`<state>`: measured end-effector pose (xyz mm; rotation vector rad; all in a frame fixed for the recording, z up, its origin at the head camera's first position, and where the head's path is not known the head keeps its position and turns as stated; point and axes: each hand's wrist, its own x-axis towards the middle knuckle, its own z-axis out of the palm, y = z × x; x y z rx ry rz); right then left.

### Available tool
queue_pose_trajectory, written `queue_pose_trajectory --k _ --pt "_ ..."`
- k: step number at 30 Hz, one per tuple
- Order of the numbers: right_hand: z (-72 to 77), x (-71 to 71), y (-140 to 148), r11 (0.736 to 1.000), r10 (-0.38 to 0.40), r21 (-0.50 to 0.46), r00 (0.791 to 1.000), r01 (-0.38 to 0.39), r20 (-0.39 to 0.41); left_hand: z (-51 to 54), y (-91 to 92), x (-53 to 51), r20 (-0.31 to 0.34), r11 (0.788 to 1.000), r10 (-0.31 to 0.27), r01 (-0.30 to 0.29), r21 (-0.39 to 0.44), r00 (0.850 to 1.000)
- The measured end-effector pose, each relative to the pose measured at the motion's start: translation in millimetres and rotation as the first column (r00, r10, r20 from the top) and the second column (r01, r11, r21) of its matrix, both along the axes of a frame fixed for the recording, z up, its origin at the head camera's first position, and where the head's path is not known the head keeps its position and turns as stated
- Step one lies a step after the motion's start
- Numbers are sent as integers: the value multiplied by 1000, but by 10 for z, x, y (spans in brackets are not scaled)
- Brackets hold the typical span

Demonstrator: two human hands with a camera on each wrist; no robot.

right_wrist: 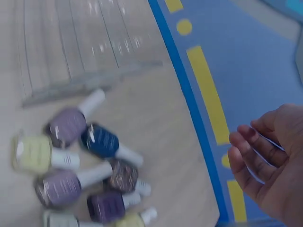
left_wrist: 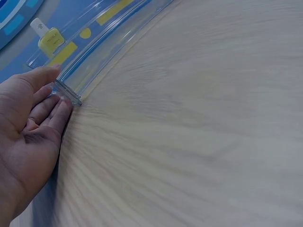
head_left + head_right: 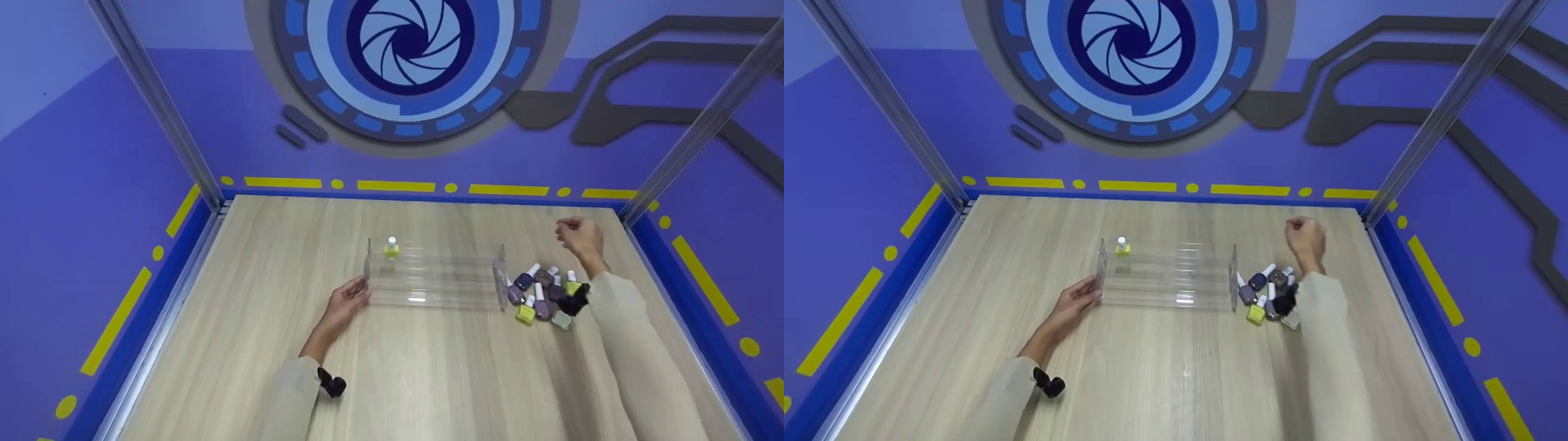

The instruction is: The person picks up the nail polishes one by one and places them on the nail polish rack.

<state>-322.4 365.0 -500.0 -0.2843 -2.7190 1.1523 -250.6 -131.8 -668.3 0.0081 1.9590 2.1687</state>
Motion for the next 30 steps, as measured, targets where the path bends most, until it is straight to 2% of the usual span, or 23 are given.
queue_pose_trajectory --k 4,10,14,21,27,30 --pt "-115 103 284 994 -52 97 998 50 24 3 7 6 -10 1000 -4 4 2 1000" --pt "-384 274 522 992 -107 80 984 96 141 -38 -12 22 -8 1000 1 -1 7 1000" --pt "-548 323 579 984 -156 111 975 140 158 -29 -26 -4 -25 1000 -7 6 -3 1000" --pt "-873 327 540 983 -175 68 977 168 123 13 -33 -6 -11 1000 10 -10 -4 1000" --pt "-1072 391 532 969 -233 -34 954 244 189 -5 -5 -8 -8 1000 4 -4 0 1000" --pt "-1141 409 541 965 -249 -39 951 261 184 -14 15 -1 -12 1000 8 -8 12 1000"
